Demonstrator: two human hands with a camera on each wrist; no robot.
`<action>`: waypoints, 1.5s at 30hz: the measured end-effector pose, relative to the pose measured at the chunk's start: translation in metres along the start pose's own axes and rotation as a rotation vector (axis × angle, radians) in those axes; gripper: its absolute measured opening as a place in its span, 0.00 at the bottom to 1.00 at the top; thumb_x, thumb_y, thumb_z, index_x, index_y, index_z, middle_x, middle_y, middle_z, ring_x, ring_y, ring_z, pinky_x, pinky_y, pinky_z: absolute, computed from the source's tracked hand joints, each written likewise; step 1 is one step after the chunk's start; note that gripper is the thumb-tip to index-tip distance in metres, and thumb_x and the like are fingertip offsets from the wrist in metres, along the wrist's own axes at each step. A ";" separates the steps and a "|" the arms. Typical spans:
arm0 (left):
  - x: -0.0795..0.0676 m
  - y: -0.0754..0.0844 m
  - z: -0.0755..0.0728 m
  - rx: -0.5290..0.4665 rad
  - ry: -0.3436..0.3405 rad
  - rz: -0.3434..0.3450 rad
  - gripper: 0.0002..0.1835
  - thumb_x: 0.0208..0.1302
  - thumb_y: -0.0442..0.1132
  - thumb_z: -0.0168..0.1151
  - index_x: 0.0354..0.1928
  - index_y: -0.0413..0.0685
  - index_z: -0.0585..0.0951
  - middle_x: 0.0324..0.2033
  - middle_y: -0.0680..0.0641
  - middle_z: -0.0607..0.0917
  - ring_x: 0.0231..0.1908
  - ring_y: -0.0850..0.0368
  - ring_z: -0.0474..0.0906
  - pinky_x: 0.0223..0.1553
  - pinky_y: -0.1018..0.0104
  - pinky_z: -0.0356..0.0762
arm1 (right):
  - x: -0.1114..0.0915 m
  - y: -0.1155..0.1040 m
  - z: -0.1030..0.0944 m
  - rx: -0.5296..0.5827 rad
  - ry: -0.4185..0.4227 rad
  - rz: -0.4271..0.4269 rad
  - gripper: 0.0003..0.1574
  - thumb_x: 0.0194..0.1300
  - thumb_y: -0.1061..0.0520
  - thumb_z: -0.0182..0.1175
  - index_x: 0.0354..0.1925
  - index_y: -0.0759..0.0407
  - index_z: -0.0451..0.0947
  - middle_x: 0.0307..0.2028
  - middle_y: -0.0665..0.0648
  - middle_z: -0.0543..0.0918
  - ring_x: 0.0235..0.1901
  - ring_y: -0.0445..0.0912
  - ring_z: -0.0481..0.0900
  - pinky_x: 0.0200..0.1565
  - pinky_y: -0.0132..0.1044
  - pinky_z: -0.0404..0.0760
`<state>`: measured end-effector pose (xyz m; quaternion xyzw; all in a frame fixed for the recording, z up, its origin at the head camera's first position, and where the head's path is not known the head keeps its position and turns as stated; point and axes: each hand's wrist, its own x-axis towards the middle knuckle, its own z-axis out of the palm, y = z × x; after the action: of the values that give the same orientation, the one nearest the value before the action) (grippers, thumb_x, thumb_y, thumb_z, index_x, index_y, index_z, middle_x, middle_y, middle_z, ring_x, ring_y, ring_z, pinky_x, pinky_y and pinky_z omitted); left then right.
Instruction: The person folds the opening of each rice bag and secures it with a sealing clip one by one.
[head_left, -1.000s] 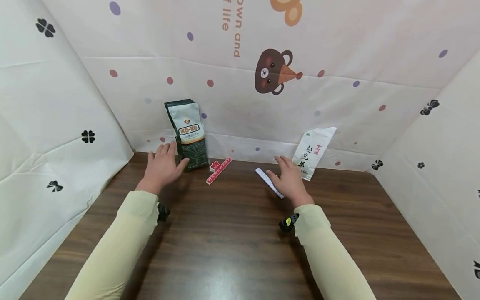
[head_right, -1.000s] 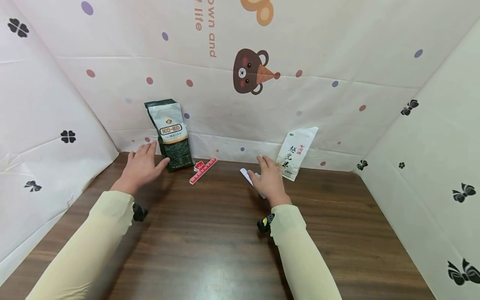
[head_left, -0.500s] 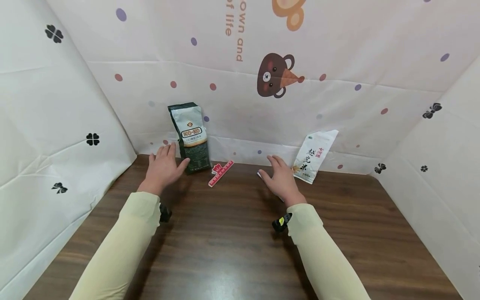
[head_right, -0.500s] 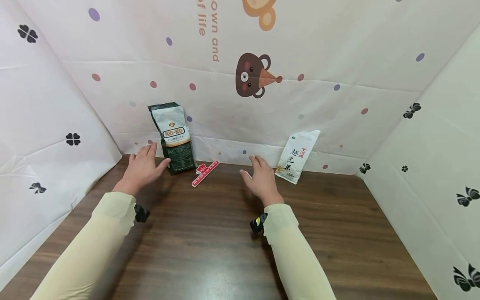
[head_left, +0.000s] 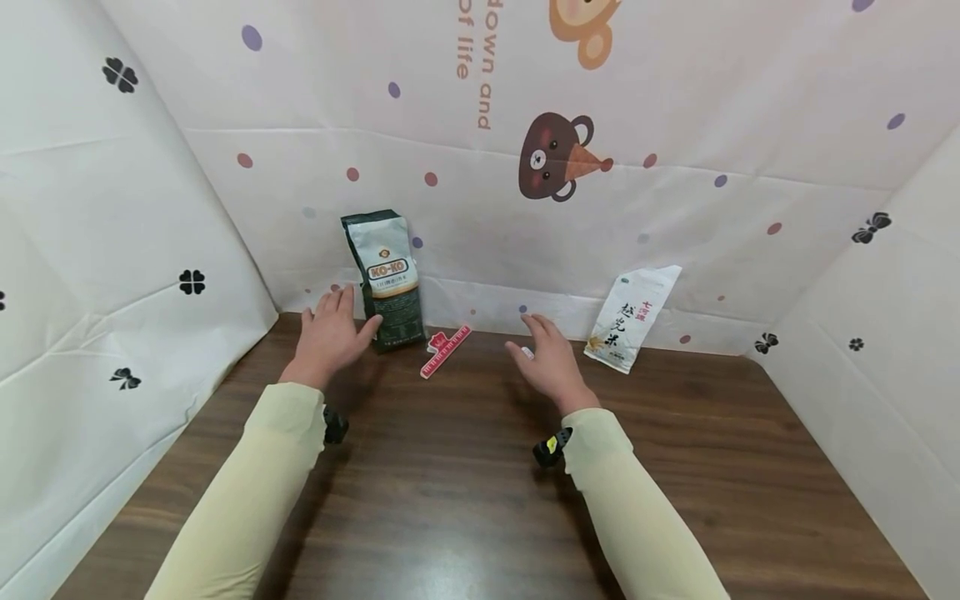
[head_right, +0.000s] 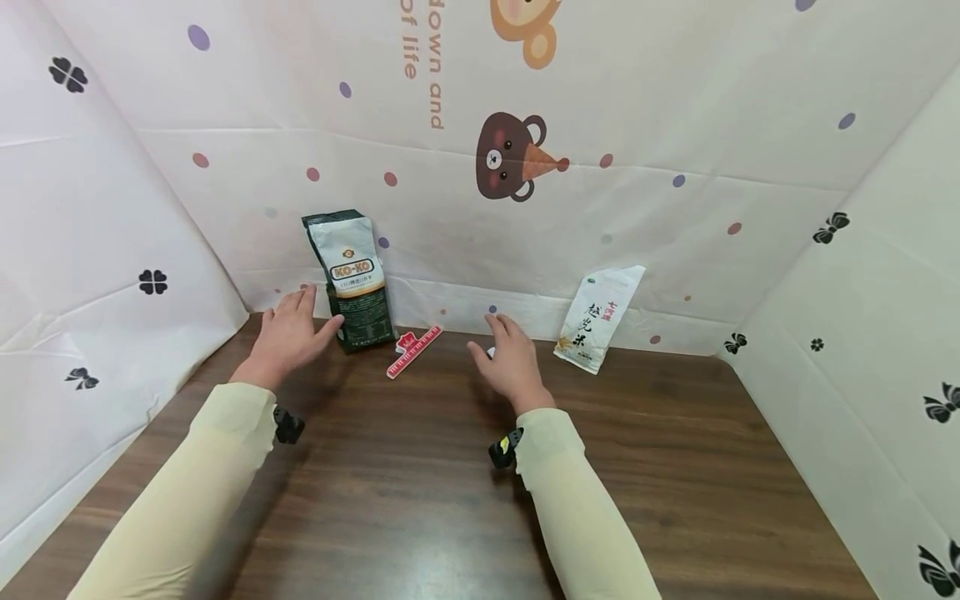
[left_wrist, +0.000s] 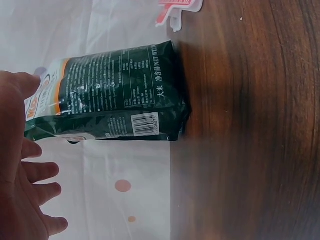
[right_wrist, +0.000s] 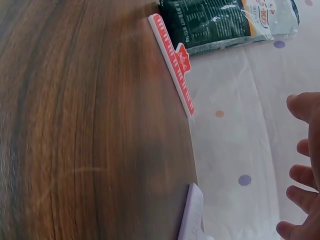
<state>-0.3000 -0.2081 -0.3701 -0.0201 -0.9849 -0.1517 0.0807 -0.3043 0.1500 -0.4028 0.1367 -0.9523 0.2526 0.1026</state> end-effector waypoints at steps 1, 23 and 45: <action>0.000 0.000 0.000 -0.001 0.004 -0.001 0.48 0.69 0.67 0.39 0.75 0.37 0.46 0.73 0.30 0.51 0.73 0.33 0.45 0.66 0.27 0.43 | 0.001 -0.001 0.001 0.005 0.003 -0.005 0.41 0.69 0.36 0.51 0.72 0.52 0.58 0.72 0.60 0.59 0.71 0.57 0.59 0.69 0.58 0.60; 0.006 -0.002 -0.003 -0.063 0.002 -0.038 0.49 0.69 0.68 0.39 0.75 0.37 0.41 0.72 0.29 0.52 0.72 0.33 0.47 0.69 0.33 0.48 | 0.011 -0.028 0.027 0.067 -0.006 -0.005 0.40 0.69 0.36 0.52 0.71 0.52 0.59 0.71 0.59 0.61 0.71 0.56 0.61 0.68 0.55 0.63; 0.017 -0.002 -0.006 -0.169 -0.024 -0.077 0.51 0.68 0.69 0.38 0.76 0.38 0.39 0.72 0.29 0.52 0.72 0.33 0.49 0.69 0.39 0.54 | 0.023 -0.048 0.041 0.179 -0.001 -0.048 0.38 0.69 0.36 0.53 0.71 0.50 0.62 0.71 0.59 0.63 0.70 0.56 0.62 0.67 0.56 0.65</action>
<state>-0.3157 -0.2110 -0.3623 0.0093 -0.9696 -0.2369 0.0611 -0.3161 0.0837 -0.4101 0.1681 -0.9225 0.3340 0.0956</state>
